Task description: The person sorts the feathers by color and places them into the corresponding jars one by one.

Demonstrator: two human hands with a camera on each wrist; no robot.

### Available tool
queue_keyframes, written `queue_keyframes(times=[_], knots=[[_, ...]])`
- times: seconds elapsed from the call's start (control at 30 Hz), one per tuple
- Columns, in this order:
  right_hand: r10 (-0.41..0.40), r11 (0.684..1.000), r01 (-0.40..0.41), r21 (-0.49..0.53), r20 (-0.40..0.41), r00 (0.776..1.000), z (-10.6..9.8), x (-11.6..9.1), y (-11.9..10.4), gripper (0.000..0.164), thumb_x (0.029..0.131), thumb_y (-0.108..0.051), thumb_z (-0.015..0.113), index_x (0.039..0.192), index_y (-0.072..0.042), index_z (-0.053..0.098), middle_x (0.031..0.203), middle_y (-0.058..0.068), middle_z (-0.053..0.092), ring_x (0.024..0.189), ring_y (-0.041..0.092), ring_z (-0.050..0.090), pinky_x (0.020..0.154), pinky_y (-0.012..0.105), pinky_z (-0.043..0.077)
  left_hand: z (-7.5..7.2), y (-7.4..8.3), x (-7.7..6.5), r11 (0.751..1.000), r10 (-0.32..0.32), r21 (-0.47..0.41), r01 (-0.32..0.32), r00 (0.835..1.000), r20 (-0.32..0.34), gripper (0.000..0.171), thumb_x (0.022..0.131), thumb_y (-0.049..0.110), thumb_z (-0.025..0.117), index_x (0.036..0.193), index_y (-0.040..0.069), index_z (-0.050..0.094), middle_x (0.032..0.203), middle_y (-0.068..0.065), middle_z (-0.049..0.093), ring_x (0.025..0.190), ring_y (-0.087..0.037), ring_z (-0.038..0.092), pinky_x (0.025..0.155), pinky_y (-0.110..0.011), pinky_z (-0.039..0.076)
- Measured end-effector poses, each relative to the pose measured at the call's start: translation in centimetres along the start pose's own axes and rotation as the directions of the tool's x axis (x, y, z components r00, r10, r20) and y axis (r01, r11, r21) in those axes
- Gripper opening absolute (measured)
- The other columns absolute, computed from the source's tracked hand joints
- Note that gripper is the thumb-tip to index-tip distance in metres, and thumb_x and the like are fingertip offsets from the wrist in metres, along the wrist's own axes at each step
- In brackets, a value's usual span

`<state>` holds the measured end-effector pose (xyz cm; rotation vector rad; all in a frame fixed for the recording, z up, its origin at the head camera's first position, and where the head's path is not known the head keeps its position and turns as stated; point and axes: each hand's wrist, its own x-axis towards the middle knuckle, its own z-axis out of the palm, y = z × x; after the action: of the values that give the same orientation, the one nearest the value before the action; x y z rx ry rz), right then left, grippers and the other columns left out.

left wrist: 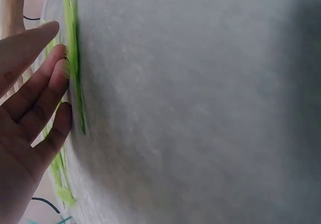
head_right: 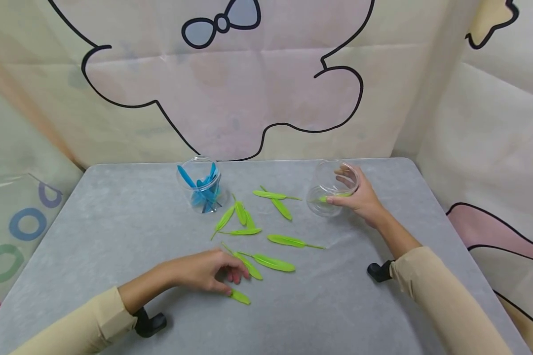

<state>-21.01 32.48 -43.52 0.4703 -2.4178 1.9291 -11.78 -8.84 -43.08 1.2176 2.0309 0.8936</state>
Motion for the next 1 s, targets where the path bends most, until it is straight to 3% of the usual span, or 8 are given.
queue_keyframes(times=[0.2, 0.4, 0.53, 0.67, 0.8, 1.0], knots=[[-0.003, 1.0, 0.003, -0.001, 0.002, 1.0, 0.1, 0.0, 0.0, 0.087, 0.078, 0.017, 0.075, 0.146, -0.016, 0.033, 0.146, 0.018, 0.038, 0.14, 0.03, 0.039, 0.092, 0.018, 0.049, 0.1, -0.4, -0.8, 0.999, -0.044, -0.025, 0.044, 0.999, -0.011, 0.038, 0.084, 0.003, 0.078, 0.12, 0.012, 0.068, 0.092, 0.009, 0.064, 0.087, -0.002, 0.059, 0.08, -0.019, 0.051], [0.005, 1.0, -0.005, -0.008, -0.006, 1.0, 0.3, 0.1, 0.0, 0.085, 0.077, 0.016, 0.076, 0.146, -0.015, 0.035, 0.141, 0.003, 0.045, 0.14, 0.031, 0.038, 0.094, 0.017, 0.048, 0.2, -0.5, -1.2, 0.998, -0.053, -0.025, 0.053, 0.998, -0.024, 0.038, 0.085, 0.003, 0.077, 0.12, 0.012, 0.068, 0.09, 0.011, 0.063, 0.086, -0.002, 0.059, 0.079, -0.019, 0.051], [0.028, 1.0, -0.029, -0.012, -0.017, 0.999, 0.3, 0.0, -0.1, 0.087, 0.077, 0.015, 0.077, 0.146, -0.017, 0.035, 0.146, 0.014, 0.041, 0.139, 0.027, 0.04, 0.093, 0.016, 0.048, 0.3, -0.6, -1.2, 0.999, -0.046, -0.014, 0.046, 0.998, -0.031, 0.038, 0.084, 0.001, 0.076, 0.119, 0.012, 0.068, 0.089, 0.012, 0.063, 0.085, -0.001, 0.059, 0.079, -0.019, 0.051], [0.031, 0.999, -0.031, -0.019, -0.014, 0.999, 0.3, 0.0, -0.2, 0.088, 0.077, 0.015, 0.077, 0.147, -0.017, 0.034, 0.149, 0.024, 0.035, 0.139, 0.026, 0.04, 0.093, 0.016, 0.048, 0.3, -0.9, -1.4, 0.997, -0.059, -0.06, 0.057, 0.998, -0.037, 0.039, 0.084, -0.001, 0.076, 0.119, 0.013, 0.068, 0.09, 0.011, 0.065, 0.087, -0.001, 0.061, 0.08, -0.02, 0.051], [0.01, 1.0, -0.01, -0.008, -0.004, 1.0, 0.3, 0.0, -0.1, 0.087, 0.077, 0.016, 0.076, 0.147, -0.016, 0.034, 0.148, 0.024, 0.034, 0.139, 0.027, 0.04, 0.094, 0.017, 0.048, 0.3, -1.2, -1.6, 0.993, -0.065, -0.098, 0.061, 0.997, -0.044, 0.04, 0.083, -0.002, 0.077, 0.119, 0.014, 0.069, 0.092, 0.011, 0.065, 0.088, -0.002, 0.061, 0.081, -0.021, 0.052], [0.009, 1.0, -0.009, 0.014, -0.001, 1.0, 0.2, 0.0, 0.0, 0.086, 0.078, 0.017, 0.074, 0.147, -0.015, 0.034, 0.148, 0.026, 0.032, 0.14, 0.028, 0.038, 0.093, 0.017, 0.049, 0.5, -1.5, -1.5, 0.996, -0.043, -0.08, 0.039, 0.998, -0.044, 0.04, 0.083, -0.003, 0.076, 0.119, 0.014, 0.068, 0.092, 0.012, 0.065, 0.089, 0.0, 0.061, 0.082, -0.021, 0.051]])
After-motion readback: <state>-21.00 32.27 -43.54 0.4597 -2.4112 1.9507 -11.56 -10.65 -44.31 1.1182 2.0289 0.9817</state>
